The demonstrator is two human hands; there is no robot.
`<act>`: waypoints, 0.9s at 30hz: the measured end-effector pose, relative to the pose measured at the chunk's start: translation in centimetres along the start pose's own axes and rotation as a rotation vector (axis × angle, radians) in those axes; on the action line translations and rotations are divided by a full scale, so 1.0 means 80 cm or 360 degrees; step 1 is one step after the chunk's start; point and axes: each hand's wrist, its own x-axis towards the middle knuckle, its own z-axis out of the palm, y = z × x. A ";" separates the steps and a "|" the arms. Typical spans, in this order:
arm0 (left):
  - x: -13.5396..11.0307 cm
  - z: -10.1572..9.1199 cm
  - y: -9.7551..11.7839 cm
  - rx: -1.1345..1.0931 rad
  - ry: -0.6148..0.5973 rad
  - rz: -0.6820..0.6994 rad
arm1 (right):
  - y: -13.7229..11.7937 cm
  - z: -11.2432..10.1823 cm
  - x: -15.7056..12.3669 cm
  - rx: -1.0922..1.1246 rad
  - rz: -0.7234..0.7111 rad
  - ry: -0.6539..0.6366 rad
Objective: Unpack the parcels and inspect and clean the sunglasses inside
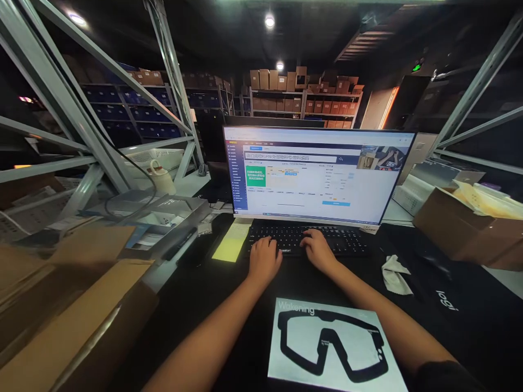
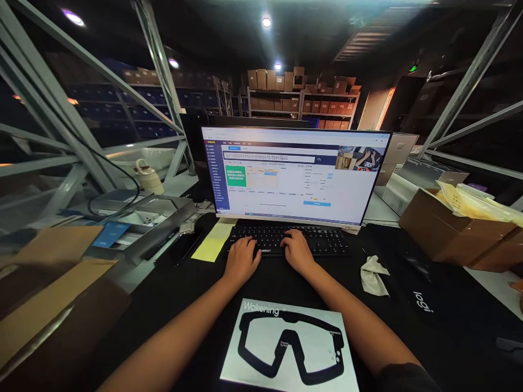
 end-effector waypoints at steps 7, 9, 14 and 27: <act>-0.001 0.003 -0.001 -0.0093 0.0050 -0.0050 | -0.018 0.008 -0.005 -0.0011 -0.0153 -0.0045; -0.001 0.004 -0.001 -0.0133 0.0087 -0.0090 | -0.024 0.013 -0.004 -0.0019 -0.0196 -0.0071; -0.001 0.008 -0.001 -0.0213 0.0146 -0.0158 | -0.029 0.020 -0.002 -0.0031 -0.0268 -0.0116; -0.004 -0.002 -0.016 -0.0154 0.0243 -0.0235 | -0.023 0.020 -0.006 -0.0058 -0.0185 -0.0025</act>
